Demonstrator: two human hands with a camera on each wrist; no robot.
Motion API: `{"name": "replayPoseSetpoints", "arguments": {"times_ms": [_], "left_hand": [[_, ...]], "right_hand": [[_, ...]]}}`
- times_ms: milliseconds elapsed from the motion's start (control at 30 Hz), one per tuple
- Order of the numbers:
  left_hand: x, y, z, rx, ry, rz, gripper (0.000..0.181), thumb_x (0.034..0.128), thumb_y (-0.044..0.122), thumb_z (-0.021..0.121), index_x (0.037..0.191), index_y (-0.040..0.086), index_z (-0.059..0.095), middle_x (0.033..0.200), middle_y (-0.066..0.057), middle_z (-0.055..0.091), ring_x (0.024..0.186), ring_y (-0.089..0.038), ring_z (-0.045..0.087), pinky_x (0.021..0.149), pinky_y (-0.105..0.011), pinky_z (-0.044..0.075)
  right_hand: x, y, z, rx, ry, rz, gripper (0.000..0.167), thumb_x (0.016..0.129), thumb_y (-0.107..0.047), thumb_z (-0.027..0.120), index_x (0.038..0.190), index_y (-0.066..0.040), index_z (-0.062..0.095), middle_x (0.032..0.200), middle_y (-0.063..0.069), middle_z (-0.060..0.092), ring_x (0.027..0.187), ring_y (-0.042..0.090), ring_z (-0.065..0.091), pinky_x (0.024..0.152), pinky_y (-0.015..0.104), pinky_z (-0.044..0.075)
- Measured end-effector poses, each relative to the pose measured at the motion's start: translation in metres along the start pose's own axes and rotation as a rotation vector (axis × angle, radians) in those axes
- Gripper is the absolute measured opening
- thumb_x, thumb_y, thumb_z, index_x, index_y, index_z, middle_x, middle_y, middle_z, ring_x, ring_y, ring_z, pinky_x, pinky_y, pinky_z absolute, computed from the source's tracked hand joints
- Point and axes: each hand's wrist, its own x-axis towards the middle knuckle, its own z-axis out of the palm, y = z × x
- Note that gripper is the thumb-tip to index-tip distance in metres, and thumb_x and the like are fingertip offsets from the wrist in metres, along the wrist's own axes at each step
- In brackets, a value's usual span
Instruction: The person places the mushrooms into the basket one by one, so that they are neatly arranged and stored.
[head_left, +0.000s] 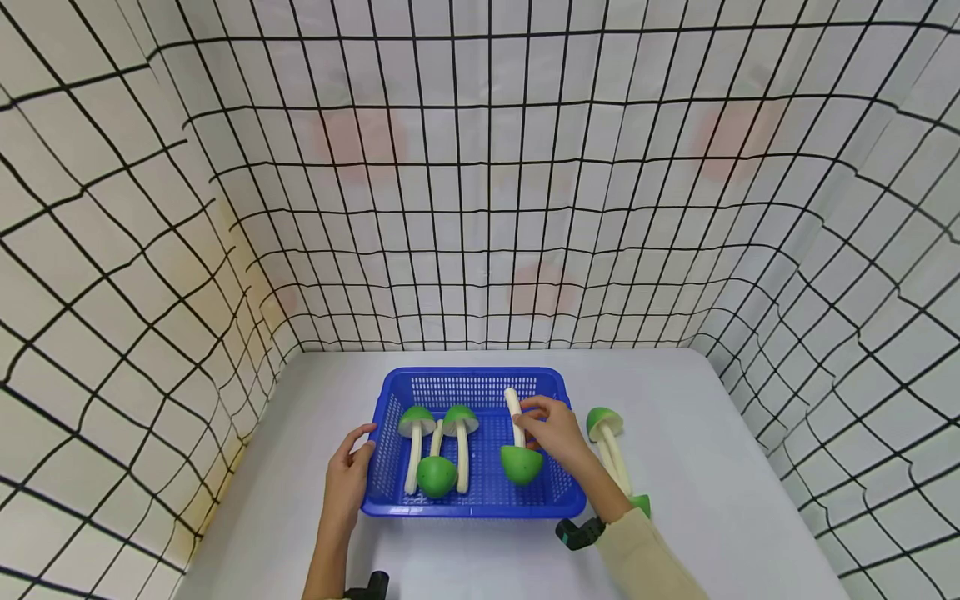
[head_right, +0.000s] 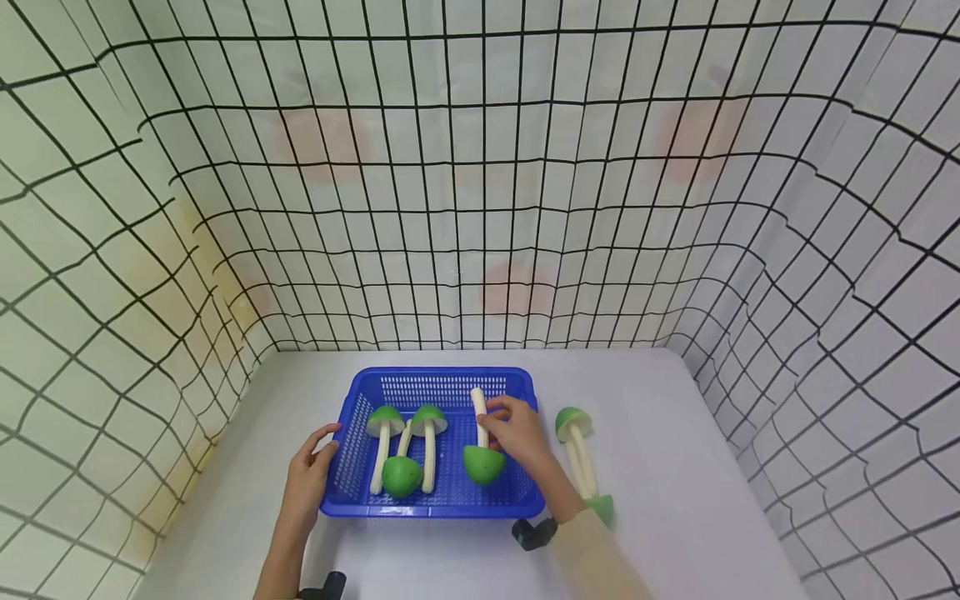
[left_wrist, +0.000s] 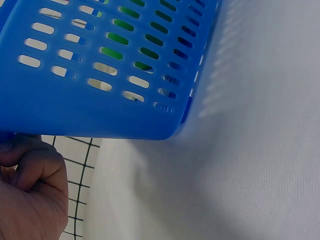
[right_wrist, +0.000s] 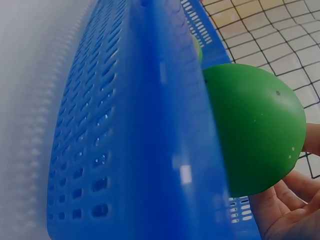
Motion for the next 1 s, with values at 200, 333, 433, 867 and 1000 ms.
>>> {"name": "replayPoseSetpoints", "arguments": {"times_ms": [200,333,433,867,1000], "left_hand": [[0.004,0.001,0.001,0.014,-0.005,0.000,0.037,0.1087,0.031,0.049,0.145,0.028,0.056,0.123,-0.022,0.068,0.089,-0.025,0.065,0.072,-0.029,0.059],[0.003,0.002,0.001,0.020,-0.005,-0.001,0.037,0.1087,0.031,0.049,0.145,0.027,0.056,0.123,-0.023,0.068,0.089,-0.027,0.067,0.072,-0.032,0.061],[0.002,0.002,0.001,0.019,-0.003,-0.002,0.036,0.1087,0.031,0.049,0.144,0.027,0.056,0.125,-0.023,0.068,0.091,-0.028,0.068,0.074,-0.035,0.062],[0.002,0.002,0.001,0.032,0.002,-0.003,0.035,0.1080,0.031,0.049,0.143,0.028,0.056,0.128,-0.024,0.066,0.092,-0.030,0.068,0.076,-0.040,0.064],[0.003,0.001,0.001,0.037,0.004,-0.002,0.035,0.1082,0.030,0.049,0.142,0.027,0.057,0.127,-0.024,0.066,0.091,-0.029,0.067,0.075,-0.037,0.063]], "right_hand": [[0.002,-0.002,0.004,-0.020,-0.013,-0.005,0.035,0.096,-0.021,0.072,0.127,-0.005,0.068,0.099,0.011,0.074,0.072,0.017,0.072,0.061,0.032,0.062],[0.003,0.001,0.007,-0.024,-0.033,-0.006,0.035,0.097,-0.021,0.072,0.128,-0.005,0.067,0.103,0.012,0.074,0.074,0.018,0.072,0.061,0.033,0.062],[0.004,0.002,0.009,-0.022,-0.042,0.000,0.035,0.096,-0.021,0.072,0.127,-0.005,0.067,0.103,0.013,0.073,0.074,0.018,0.073,0.062,0.033,0.062],[0.007,0.003,0.022,-0.043,-0.070,0.015,0.033,0.096,-0.018,0.070,0.125,-0.001,0.066,0.101,0.014,0.072,0.072,0.017,0.071,0.061,0.032,0.062],[0.007,0.003,0.026,-0.044,-0.075,0.028,0.032,0.096,-0.016,0.069,0.124,-0.001,0.067,0.102,0.014,0.072,0.071,0.017,0.071,0.060,0.032,0.062]]}}
